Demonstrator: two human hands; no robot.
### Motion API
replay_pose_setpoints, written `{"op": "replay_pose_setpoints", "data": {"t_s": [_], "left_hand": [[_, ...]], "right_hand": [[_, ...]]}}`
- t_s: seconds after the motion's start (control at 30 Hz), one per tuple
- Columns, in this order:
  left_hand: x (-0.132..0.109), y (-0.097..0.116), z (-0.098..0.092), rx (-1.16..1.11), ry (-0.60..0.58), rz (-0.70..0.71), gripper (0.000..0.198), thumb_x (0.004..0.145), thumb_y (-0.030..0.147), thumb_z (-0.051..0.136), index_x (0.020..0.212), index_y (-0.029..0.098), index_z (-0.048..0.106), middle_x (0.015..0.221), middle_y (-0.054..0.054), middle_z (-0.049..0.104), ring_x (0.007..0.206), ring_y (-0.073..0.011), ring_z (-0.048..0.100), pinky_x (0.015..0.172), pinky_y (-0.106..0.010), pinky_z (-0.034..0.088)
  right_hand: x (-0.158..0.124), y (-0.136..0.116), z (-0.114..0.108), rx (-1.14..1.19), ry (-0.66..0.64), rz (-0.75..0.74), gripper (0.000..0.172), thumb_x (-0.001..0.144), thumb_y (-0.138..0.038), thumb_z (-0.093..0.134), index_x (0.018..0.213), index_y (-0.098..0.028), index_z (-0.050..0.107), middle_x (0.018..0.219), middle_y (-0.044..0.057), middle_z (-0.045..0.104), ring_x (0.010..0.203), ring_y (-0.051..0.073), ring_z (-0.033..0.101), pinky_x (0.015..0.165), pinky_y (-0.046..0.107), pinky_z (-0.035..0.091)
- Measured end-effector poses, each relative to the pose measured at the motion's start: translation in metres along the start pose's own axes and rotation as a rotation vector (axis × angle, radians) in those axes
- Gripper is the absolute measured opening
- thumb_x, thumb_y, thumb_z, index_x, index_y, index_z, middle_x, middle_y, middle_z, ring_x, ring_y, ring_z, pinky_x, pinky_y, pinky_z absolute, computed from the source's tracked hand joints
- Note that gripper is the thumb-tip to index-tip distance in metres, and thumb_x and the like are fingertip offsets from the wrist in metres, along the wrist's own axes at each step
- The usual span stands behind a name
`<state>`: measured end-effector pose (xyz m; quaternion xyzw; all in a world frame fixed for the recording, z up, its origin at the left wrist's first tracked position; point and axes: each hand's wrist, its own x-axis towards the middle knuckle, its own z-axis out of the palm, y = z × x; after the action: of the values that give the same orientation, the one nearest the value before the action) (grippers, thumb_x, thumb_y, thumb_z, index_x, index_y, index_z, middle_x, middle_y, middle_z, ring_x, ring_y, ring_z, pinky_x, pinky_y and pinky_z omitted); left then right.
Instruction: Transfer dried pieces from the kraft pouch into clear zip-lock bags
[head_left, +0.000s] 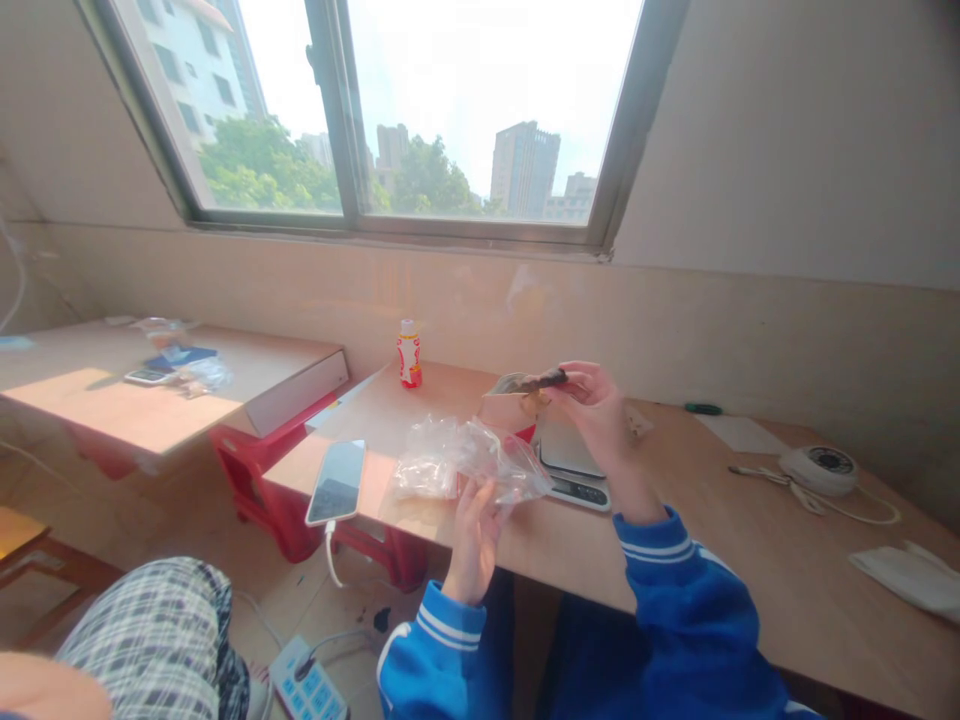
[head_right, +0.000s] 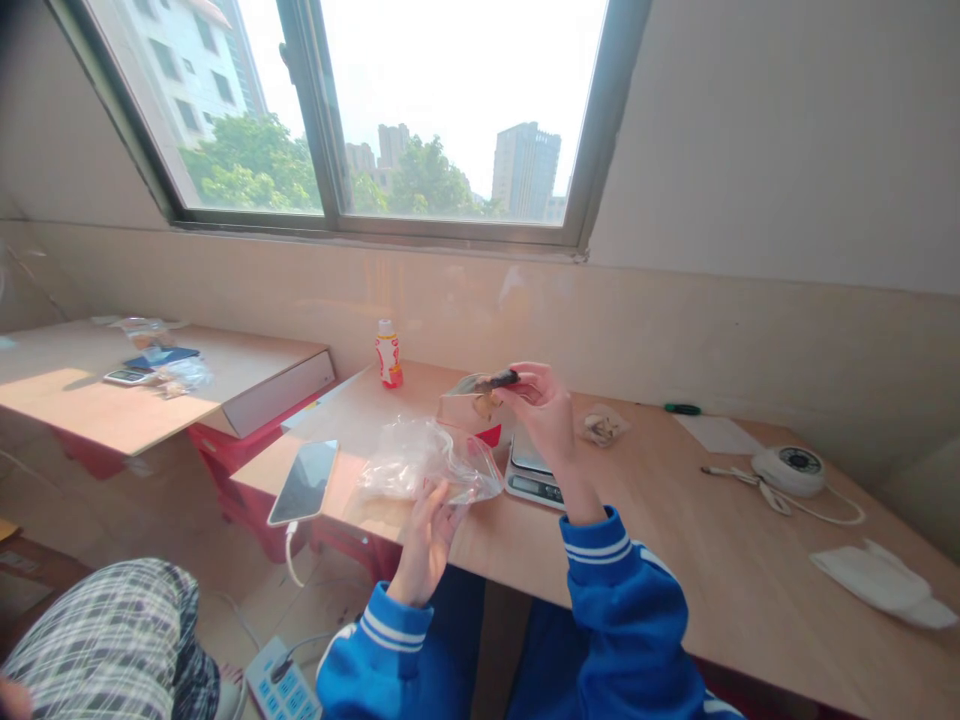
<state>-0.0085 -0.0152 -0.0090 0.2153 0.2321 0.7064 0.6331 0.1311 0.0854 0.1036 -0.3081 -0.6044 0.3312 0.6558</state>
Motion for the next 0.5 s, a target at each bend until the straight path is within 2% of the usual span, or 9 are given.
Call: {"op": "replay_pose_setpoints", "data": {"t_s": [0.1, 0.17, 0.33, 0.43, 0.5], "left_hand": [[0.0, 0.002, 0.0, 0.012, -0.001, -0.005, 0.031, 0.083, 0.026, 0.062, 0.114, 0.023, 0.063, 0.121, -0.005, 0.064, 0.113, -0.0228, 0.059, 0.096, -0.037, 0.047], [0.0, 0.003, -0.001, 0.007, -0.001, 0.0, 0.033, 0.083, 0.027, 0.062, 0.116, 0.023, 0.062, 0.123, -0.006, 0.062, 0.114, -0.023, 0.058, 0.095, -0.037, 0.047], [0.003, 0.007, -0.004, 0.019, 0.006, 0.01, 0.038, 0.08, 0.027, 0.064, 0.118, 0.021, 0.061, 0.123, -0.008, 0.063, 0.111, -0.0241, 0.06, 0.095, -0.038, 0.047], [0.003, 0.008, -0.006, 0.022, 0.009, 0.0, 0.037, 0.079, 0.027, 0.065, 0.116, 0.019, 0.063, 0.12, -0.008, 0.064, 0.109, -0.0243, 0.061, 0.094, -0.038, 0.047], [0.003, 0.007, -0.006, 0.011, 0.009, -0.003, 0.036, 0.08, 0.027, 0.064, 0.115, 0.02, 0.062, 0.12, -0.007, 0.064, 0.109, -0.0241, 0.061, 0.094, -0.037, 0.047]], "right_hand": [[0.03, 0.001, 0.004, -0.005, 0.089, -0.136, 0.04, 0.064, -0.033, 0.079, 0.096, -0.022, 0.058, 0.086, 0.001, 0.07, 0.082, 0.018, 0.068, 0.077, 0.034, 0.055], [0.043, 0.008, 0.006, -0.034, 0.092, -0.176, 0.038, 0.063, -0.033, 0.079, 0.094, -0.022, 0.058, 0.086, 0.0, 0.068, 0.081, 0.017, 0.067, 0.076, 0.032, 0.055], [0.04, 0.028, 0.006, -0.23, -0.185, -0.109, 0.02, 0.071, -0.032, 0.071, 0.086, -0.022, 0.061, 0.086, 0.0, 0.067, 0.081, 0.017, 0.066, 0.074, 0.031, 0.055], [0.03, 0.027, 0.003, -0.326, -0.273, -0.145, 0.015, 0.079, -0.028, 0.061, 0.093, -0.022, 0.062, 0.092, 0.003, 0.067, 0.086, 0.018, 0.064, 0.078, 0.032, 0.052], [0.028, 0.021, -0.001, -0.394, -0.311, -0.2, 0.012, 0.083, -0.023, 0.054, 0.09, -0.021, 0.063, 0.093, 0.004, 0.066, 0.089, 0.018, 0.063, 0.083, 0.034, 0.05]]}}
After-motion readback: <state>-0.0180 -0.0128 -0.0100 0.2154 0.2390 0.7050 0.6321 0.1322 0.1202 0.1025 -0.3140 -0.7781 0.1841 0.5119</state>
